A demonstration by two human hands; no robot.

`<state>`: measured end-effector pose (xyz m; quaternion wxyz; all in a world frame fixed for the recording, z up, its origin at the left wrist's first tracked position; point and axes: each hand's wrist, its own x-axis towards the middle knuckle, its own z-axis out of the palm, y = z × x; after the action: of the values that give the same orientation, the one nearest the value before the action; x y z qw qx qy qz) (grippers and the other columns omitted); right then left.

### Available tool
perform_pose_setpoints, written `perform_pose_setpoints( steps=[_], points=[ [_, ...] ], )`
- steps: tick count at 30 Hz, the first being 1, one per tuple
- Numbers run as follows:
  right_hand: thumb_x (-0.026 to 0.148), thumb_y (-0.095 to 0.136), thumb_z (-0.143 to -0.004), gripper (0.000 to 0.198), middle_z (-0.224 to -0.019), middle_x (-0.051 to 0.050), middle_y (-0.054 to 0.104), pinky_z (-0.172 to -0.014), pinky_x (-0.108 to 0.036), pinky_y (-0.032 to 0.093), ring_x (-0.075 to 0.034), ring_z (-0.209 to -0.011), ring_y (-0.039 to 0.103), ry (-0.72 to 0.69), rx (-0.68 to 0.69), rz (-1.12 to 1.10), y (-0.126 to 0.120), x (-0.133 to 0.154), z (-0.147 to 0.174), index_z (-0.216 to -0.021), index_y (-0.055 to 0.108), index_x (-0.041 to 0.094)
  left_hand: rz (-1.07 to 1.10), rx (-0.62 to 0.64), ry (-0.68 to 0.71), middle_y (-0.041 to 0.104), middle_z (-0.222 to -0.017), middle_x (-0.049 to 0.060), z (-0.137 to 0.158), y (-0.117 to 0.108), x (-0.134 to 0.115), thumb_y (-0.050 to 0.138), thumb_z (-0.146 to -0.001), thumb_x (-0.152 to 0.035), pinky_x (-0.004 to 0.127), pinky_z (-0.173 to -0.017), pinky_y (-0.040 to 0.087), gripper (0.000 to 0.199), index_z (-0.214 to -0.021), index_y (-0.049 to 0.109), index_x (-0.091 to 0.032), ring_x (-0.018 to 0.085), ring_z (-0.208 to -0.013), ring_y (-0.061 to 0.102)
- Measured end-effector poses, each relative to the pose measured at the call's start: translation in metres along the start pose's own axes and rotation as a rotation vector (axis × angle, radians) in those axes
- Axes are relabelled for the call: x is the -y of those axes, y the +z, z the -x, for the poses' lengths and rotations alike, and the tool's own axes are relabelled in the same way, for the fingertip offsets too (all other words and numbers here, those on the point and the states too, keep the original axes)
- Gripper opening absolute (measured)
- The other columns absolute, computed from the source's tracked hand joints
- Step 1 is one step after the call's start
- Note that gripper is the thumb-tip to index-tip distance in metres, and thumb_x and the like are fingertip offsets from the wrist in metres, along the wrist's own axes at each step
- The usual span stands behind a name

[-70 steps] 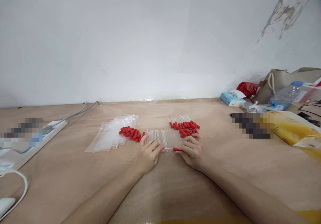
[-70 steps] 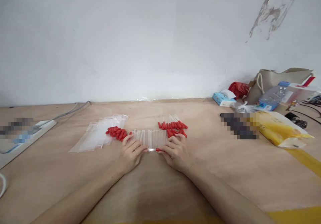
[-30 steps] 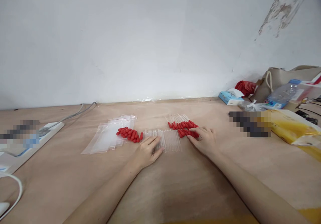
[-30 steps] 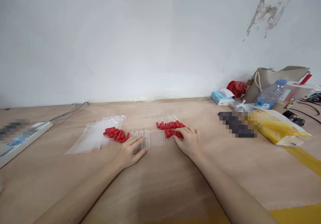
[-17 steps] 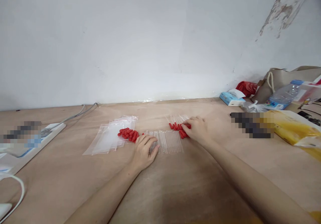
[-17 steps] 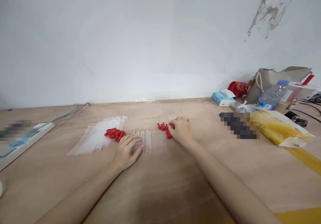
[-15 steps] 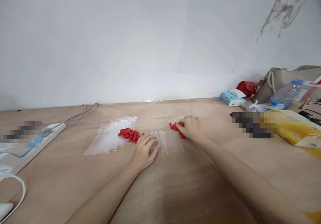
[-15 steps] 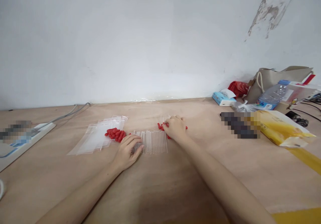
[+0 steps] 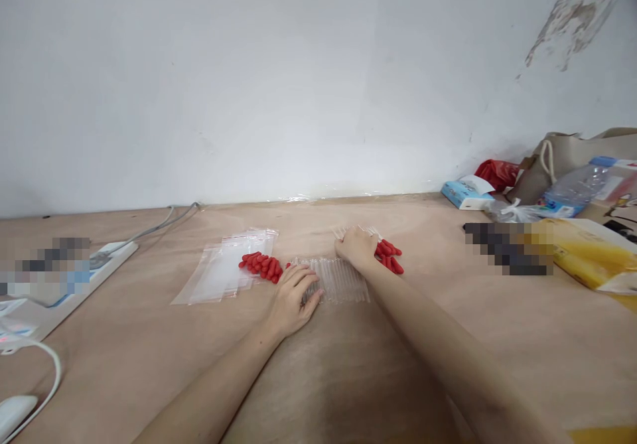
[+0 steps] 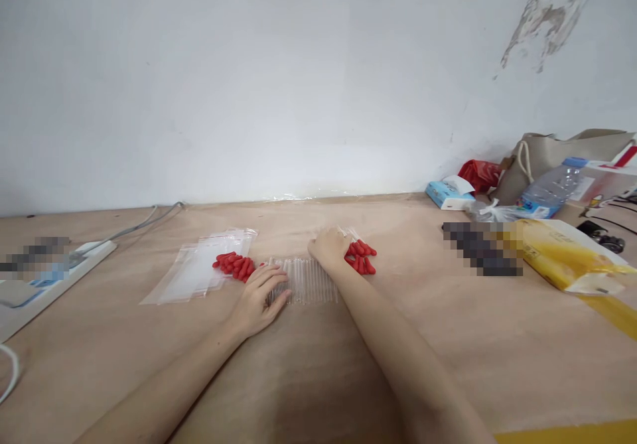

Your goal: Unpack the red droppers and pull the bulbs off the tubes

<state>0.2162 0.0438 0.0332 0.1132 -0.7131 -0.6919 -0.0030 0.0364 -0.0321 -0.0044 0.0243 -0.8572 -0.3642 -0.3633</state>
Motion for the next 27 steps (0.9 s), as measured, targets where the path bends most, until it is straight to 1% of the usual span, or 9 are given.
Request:
perform_pose_setpoints(
  steps=[3, 5, 8, 11, 13, 15, 17, 21, 27],
  points=[
    [0.029, 0.033, -0.082, 0.033, -0.084, -0.014, 0.063, -0.075, -0.044, 0.030, -0.027, -0.080, 0.057, 0.088, -0.042, -0.070, -0.011, -0.005, 0.008, -0.090, 0.061, 0.013, 0.020, 0.000, -0.014, 0.058, -0.102, 0.008, 0.000, -0.001, 0.000, 0.051, -0.080, -0.025, 0.042, -0.094, 0.039, 0.023, -0.102, 0.054, -0.018, 0.022, -0.105, 0.050],
    [0.032, 0.033, -0.083, 0.029, -0.081, -0.007, 0.064, -0.076, -0.040, 0.030, -0.022, -0.078, 0.056, 0.049, -0.112, -0.141, -0.017, -0.015, 0.022, -0.088, 0.059, 0.019, 0.029, -0.015, -0.033, 0.054, -0.110, 0.010, 0.001, -0.002, -0.001, 0.050, -0.081, -0.025, 0.041, -0.094, 0.040, 0.033, -0.112, 0.048, -0.018, 0.022, -0.108, 0.048],
    [0.033, 0.040, -0.083, 0.022, -0.079, -0.004, 0.064, -0.074, -0.034, 0.030, -0.018, -0.078, 0.054, -0.224, -0.321, -0.289, -0.018, -0.037, 0.054, -0.083, 0.058, 0.021, 0.011, -0.062, -0.042, 0.044, -0.122, 0.012, 0.001, -0.003, -0.003, 0.049, -0.081, -0.025, 0.041, -0.095, 0.039, 0.046, -0.125, 0.037, -0.018, 0.023, -0.114, 0.043],
    [0.029, 0.045, -0.084, 0.016, -0.080, -0.002, 0.065, -0.078, -0.034, 0.028, -0.016, -0.078, 0.052, -0.519, -0.430, -0.273, -0.007, -0.056, 0.086, -0.083, 0.059, 0.021, -0.061, -0.107, 0.020, 0.038, -0.129, 0.013, 0.000, -0.004, -0.007, 0.050, -0.082, -0.026, 0.044, -0.096, 0.036, 0.048, -0.127, 0.036, -0.020, 0.025, -0.119, 0.038],
    [0.025, 0.047, -0.084, 0.013, -0.078, -0.001, 0.065, -0.078, -0.033, 0.028, -0.015, -0.075, 0.051, -0.626, -0.464, -0.270, 0.002, -0.062, 0.101, -0.082, 0.059, 0.021, -0.112, -0.087, 0.119, 0.046, -0.124, 0.011, -0.001, -0.004, -0.009, 0.052, -0.081, -0.026, 0.046, -0.097, 0.033, 0.041, -0.121, 0.044, -0.022, 0.025, -0.118, 0.039],
    [0.022, 0.047, -0.083, 0.012, -0.077, 0.000, 0.065, -0.077, -0.032, 0.028, -0.013, -0.074, 0.051, -0.673, -0.485, -0.295, 0.009, -0.062, 0.110, -0.084, 0.059, 0.021, -0.137, -0.037, 0.208, 0.058, -0.109, 0.006, -0.001, -0.003, -0.011, 0.054, -0.081, -0.027, 0.047, -0.098, 0.029, 0.029, -0.110, 0.053, -0.024, 0.023, -0.109, 0.047],
    [0.021, 0.047, -0.083, 0.013, -0.077, 0.000, 0.065, -0.077, -0.032, 0.028, -0.013, -0.074, 0.052, -0.690, -0.498, -0.322, 0.013, -0.058, 0.113, -0.085, 0.059, 0.022, -0.144, -0.008, 0.244, 0.064, -0.091, 0.002, -0.001, -0.002, -0.013, 0.054, -0.081, -0.026, 0.046, -0.097, 0.028, 0.019, -0.100, 0.058, -0.025, 0.019, -0.096, 0.053],
    [0.023, 0.047, -0.083, 0.014, -0.075, -0.001, 0.063, -0.076, -0.032, 0.029, -0.014, -0.072, 0.052, -0.688, -0.517, -0.304, 0.013, -0.051, 0.112, -0.089, 0.060, 0.021, -0.173, -0.007, 0.218, 0.062, -0.070, 0.000, 0.000, -0.001, -0.016, 0.051, -0.082, -0.023, 0.041, -0.090, 0.033, 0.013, -0.090, 0.062, -0.023, 0.014, -0.074, 0.053],
    [0.024, 0.050, -0.082, 0.012, -0.065, 0.001, 0.059, -0.077, -0.033, 0.027, -0.014, -0.071, 0.050, -0.694, -0.472, -0.275, 0.013, -0.053, 0.111, -0.081, 0.062, 0.023, -0.203, 0.011, 0.194, 0.059, -0.064, 0.001, 0.003, -0.001, -0.015, 0.048, -0.083, -0.021, 0.036, -0.077, 0.034, 0.015, -0.081, 0.063, -0.020, 0.014, -0.066, 0.049]
  ],
)
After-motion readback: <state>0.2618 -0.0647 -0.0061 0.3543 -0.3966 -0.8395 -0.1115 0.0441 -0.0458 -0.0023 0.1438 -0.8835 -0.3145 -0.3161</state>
